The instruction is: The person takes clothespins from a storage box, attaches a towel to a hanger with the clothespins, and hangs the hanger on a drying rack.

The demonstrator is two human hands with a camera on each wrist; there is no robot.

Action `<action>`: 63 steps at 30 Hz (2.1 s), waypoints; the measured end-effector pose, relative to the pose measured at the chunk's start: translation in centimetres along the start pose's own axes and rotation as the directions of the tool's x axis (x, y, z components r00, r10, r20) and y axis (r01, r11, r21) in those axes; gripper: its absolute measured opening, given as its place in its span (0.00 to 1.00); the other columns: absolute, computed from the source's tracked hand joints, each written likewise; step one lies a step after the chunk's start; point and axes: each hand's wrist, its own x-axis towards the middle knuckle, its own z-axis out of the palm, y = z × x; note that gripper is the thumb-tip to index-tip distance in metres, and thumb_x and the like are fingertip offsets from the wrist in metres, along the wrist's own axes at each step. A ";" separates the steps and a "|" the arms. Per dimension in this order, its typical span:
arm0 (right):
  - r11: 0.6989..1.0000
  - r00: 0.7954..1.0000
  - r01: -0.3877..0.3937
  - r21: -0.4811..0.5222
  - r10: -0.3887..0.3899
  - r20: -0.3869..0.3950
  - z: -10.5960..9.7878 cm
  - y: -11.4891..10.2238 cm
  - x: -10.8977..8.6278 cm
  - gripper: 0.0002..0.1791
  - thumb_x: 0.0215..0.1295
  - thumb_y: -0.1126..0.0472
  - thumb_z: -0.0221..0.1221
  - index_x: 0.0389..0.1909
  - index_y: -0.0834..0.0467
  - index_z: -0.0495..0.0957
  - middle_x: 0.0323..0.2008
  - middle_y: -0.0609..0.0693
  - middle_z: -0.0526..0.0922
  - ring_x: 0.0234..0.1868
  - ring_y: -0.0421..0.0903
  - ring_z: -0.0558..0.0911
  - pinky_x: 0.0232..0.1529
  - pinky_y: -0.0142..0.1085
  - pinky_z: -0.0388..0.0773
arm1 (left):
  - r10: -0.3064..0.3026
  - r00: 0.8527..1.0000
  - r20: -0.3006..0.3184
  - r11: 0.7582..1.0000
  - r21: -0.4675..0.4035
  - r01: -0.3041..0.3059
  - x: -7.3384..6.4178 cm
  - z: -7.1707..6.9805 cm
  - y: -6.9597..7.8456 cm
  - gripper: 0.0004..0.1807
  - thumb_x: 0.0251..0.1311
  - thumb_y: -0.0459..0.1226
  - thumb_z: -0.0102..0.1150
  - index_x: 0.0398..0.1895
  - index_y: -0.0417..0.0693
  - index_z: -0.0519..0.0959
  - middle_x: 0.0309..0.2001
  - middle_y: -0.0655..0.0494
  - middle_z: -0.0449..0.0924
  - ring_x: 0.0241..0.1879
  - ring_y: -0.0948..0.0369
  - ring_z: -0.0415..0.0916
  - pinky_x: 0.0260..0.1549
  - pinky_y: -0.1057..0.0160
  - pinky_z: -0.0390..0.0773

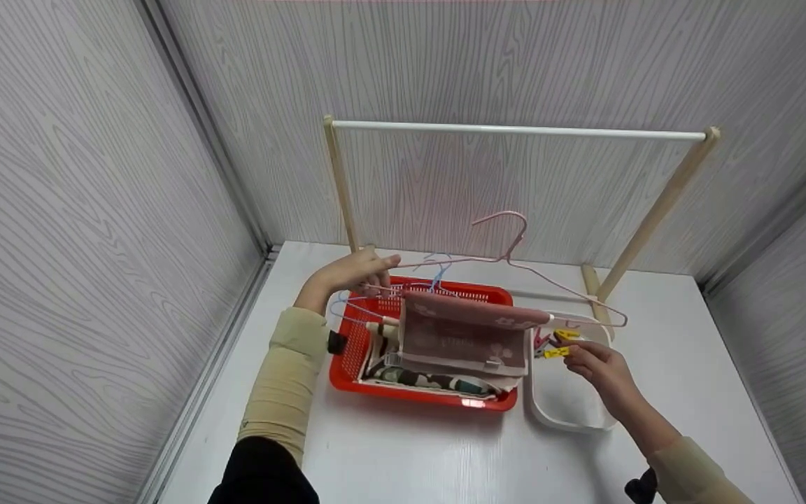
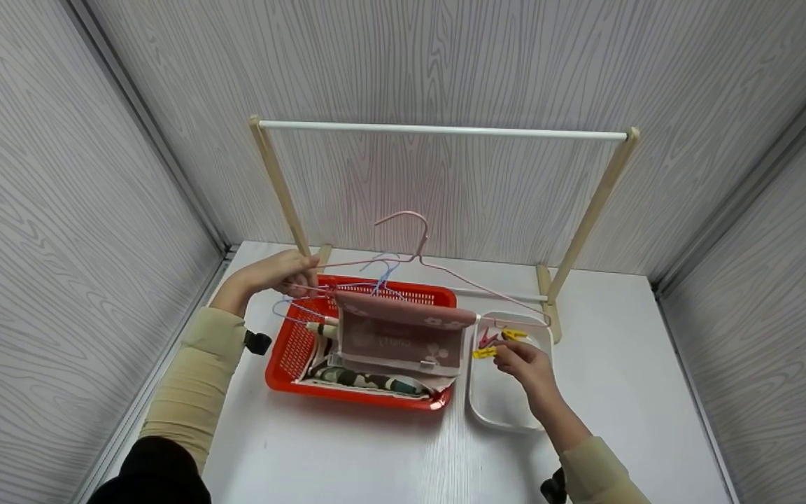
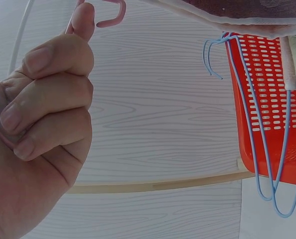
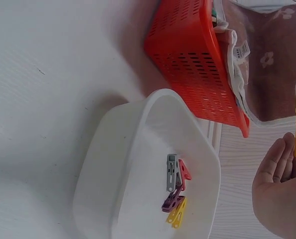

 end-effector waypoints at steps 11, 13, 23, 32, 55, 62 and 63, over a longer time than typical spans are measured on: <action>1.000 1.000 -0.001 0.006 0.001 0.022 0.1 -0.7 -0.9 0.21 0.81 0.57 0.57 0.65 0.66 0.76 0.43 0.35 0.87 0.45 0.34 0.85 0.53 0.26 0.83 | 0.010 1.000 -0.002 0.999 0.035 -0.010 -0.1 0.1 -0.4 0.53 0.72 0.73 0.44 0.38 0.24 0.85 0.18 0.62 0.77 0.15 0.69 0.66 0.17 0.73 0.68; 1.000 1.000 0.001 0.009 -0.002 0.028 0.1 -0.8 -1.1 0.21 0.82 0.56 0.57 0.65 0.67 0.75 0.43 0.35 0.87 0.46 0.35 0.85 0.53 0.26 0.83 | 0.007 1.000 0.000 1.000 0.027 -0.006 -0.1 0.1 -0.4 0.57 0.64 0.78 0.45 0.37 0.26 0.86 0.18 0.62 0.78 0.16 0.69 0.66 0.17 0.73 0.68; 0.997 0.997 0.070 0.033 -0.071 0.034 0.3 -2.0 -1.9 0.15 0.82 0.60 0.56 0.61 0.62 0.81 0.46 0.38 0.88 0.45 0.35 0.87 0.53 0.26 0.84 | 0.029 1.000 0.010 0.999 0.033 -0.029 0.0 0.0 -0.5 0.64 0.59 0.82 0.44 0.39 0.21 0.85 0.17 0.62 0.76 0.16 0.69 0.65 0.17 0.72 0.68; 0.993 0.992 0.109 0.048 -0.112 0.051 0.7 -2.6 -2.6 0.17 0.81 0.61 0.58 0.64 0.63 0.78 0.49 0.37 0.87 0.48 0.36 0.87 0.56 0.26 0.83 | -0.014 1.000 0.002 1.000 0.007 0.014 -0.1 0.1 -0.4 0.60 0.58 0.82 0.46 0.38 0.26 0.85 0.23 0.58 0.82 0.17 0.69 0.68 0.19 0.73 0.71; 0.980 0.979 0.185 -0.072 -0.190 -0.078 1.0 -4.4 -2.8 0.23 0.75 0.66 0.63 0.67 0.67 0.73 0.44 0.30 0.85 0.48 0.28 0.84 0.54 0.20 0.80 | -0.058 0.998 -0.030 0.998 0.005 0.059 -0.1 0.2 -0.4 0.36 0.80 0.59 0.44 0.41 0.31 0.82 0.26 0.55 0.82 0.19 0.69 0.70 0.20 0.72 0.71; 0.959 0.953 0.267 -0.094 -0.277 -0.119 1.3 -4.7 -2.8 0.19 0.71 0.69 0.66 0.60 0.69 0.77 0.42 0.33 0.86 0.45 0.32 0.86 0.50 0.23 0.83 | -0.020 1.000 -0.011 1.000 0.006 0.020 -0.1 0.2 -0.2 0.39 0.79 0.60 0.44 0.34 0.32 0.85 0.18 0.62 0.76 0.16 0.69 0.65 0.17 0.72 0.68; 0.954 0.949 0.277 -0.114 -0.290 -0.124 1.3 -4.7 -2.8 0.19 0.71 0.69 0.67 0.59 0.69 0.77 0.41 0.33 0.86 0.44 0.32 0.86 0.49 0.23 0.83 | -0.022 1.000 -0.011 1.000 0.006 0.022 -0.1 0.2 -0.3 0.39 0.78 0.61 0.44 0.35 0.32 0.85 0.18 0.62 0.76 0.16 0.69 0.66 0.17 0.72 0.69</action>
